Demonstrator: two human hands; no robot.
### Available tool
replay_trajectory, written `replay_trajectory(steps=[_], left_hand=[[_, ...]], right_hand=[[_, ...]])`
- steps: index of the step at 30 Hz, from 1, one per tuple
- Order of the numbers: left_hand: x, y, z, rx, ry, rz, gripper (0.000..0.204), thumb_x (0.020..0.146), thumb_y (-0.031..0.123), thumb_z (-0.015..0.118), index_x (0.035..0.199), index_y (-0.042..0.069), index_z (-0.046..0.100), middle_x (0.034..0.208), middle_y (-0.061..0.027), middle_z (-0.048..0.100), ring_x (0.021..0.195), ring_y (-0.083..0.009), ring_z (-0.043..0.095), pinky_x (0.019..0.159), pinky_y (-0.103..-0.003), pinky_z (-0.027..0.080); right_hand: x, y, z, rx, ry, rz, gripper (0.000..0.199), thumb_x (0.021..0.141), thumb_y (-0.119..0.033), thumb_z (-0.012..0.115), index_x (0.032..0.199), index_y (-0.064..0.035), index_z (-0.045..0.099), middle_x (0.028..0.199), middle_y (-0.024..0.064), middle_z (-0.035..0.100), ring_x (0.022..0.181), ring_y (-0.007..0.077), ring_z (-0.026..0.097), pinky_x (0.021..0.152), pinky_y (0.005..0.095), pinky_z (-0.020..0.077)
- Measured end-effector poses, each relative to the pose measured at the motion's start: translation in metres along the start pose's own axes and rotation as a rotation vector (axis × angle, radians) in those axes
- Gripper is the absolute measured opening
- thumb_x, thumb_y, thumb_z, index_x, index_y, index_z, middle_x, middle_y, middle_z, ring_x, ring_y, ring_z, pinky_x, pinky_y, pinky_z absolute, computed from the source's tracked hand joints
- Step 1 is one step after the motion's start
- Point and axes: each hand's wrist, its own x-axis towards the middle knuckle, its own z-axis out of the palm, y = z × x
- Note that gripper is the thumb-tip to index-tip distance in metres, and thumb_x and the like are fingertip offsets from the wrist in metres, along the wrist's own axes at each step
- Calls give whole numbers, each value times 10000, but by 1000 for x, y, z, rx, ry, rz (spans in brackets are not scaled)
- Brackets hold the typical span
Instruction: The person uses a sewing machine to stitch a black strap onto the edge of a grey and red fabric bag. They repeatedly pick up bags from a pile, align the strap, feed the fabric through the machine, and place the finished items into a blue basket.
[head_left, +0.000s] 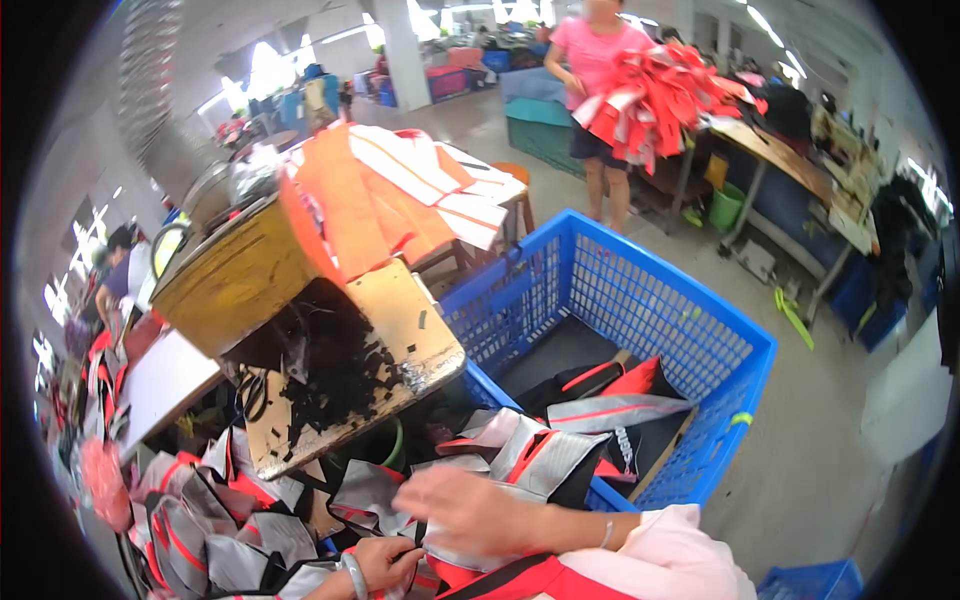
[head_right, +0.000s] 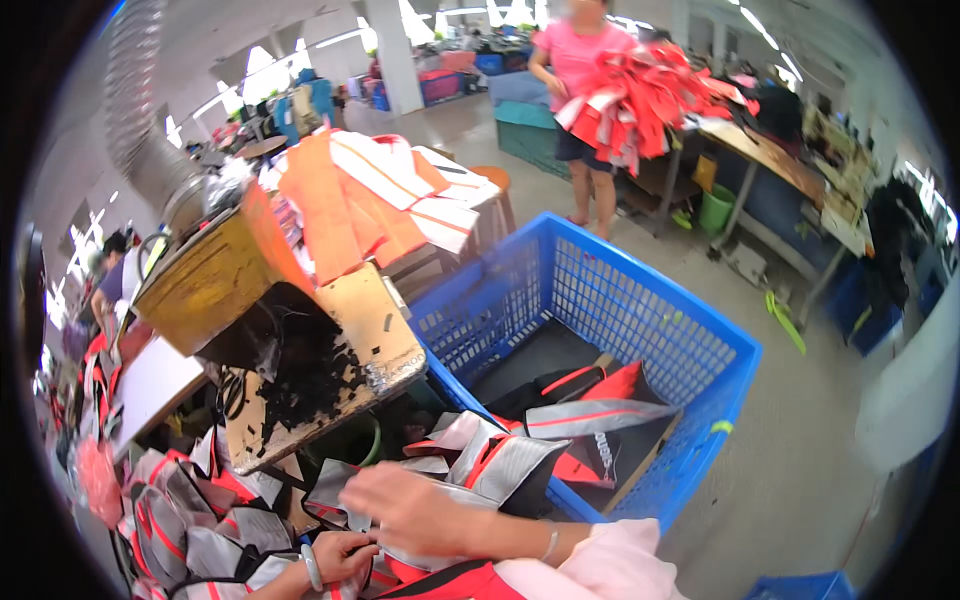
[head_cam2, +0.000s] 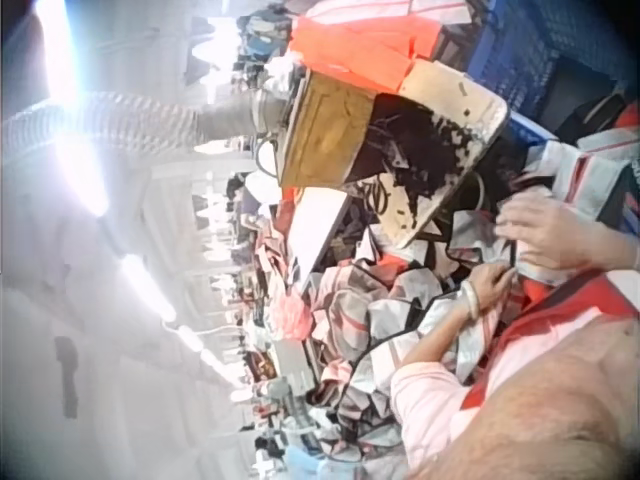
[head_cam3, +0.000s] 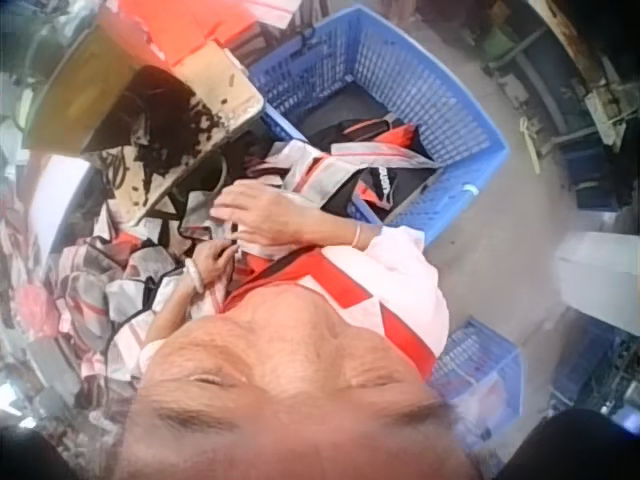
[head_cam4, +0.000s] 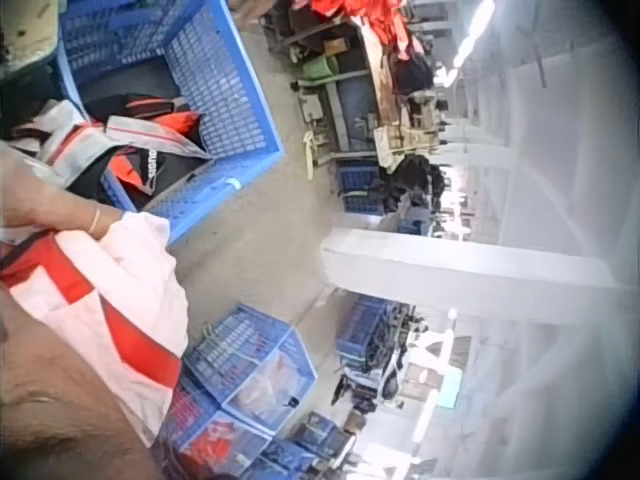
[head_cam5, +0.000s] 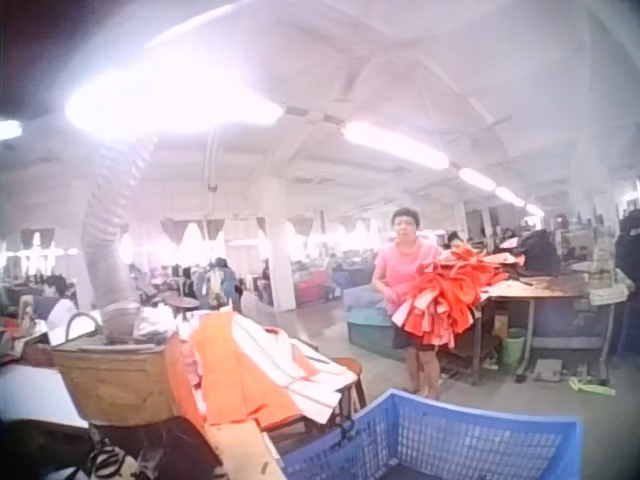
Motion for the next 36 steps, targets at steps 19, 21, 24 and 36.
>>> replay_trajectory(steps=[19,21,24,36], left_hand=[[-474,165,-50,741,1474,-1312,313,796,127,618,1091,27,585,1033,-128,615,923,-271,604,815,-349,474],[-422,112,-74,585,1277,-1234,299,798,127,620,1077,25,589,1016,-131,617,911,-273,605,802,-350,475],[-322,92,-133,498,945,-1146,278,801,128,623,1057,22,596,989,-135,619,892,-277,606,782,-353,475],[-107,-11,-164,540,422,-615,203,813,129,635,976,8,623,884,-152,628,820,-290,612,701,-361,476]], right_hand=[[-9,28,79,520,-453,-169,188,791,-255,639,745,-73,663,715,130,586,632,324,541,568,406,419],[-34,46,89,515,-448,-85,200,786,-285,641,743,-91,670,718,119,585,617,320,536,553,405,423],[-34,49,108,551,-414,-53,243,779,-360,625,749,-129,695,694,114,598,634,309,573,536,414,440],[-49,60,101,680,-448,67,336,791,-373,594,828,-50,680,742,182,611,652,300,585,577,405,426]])
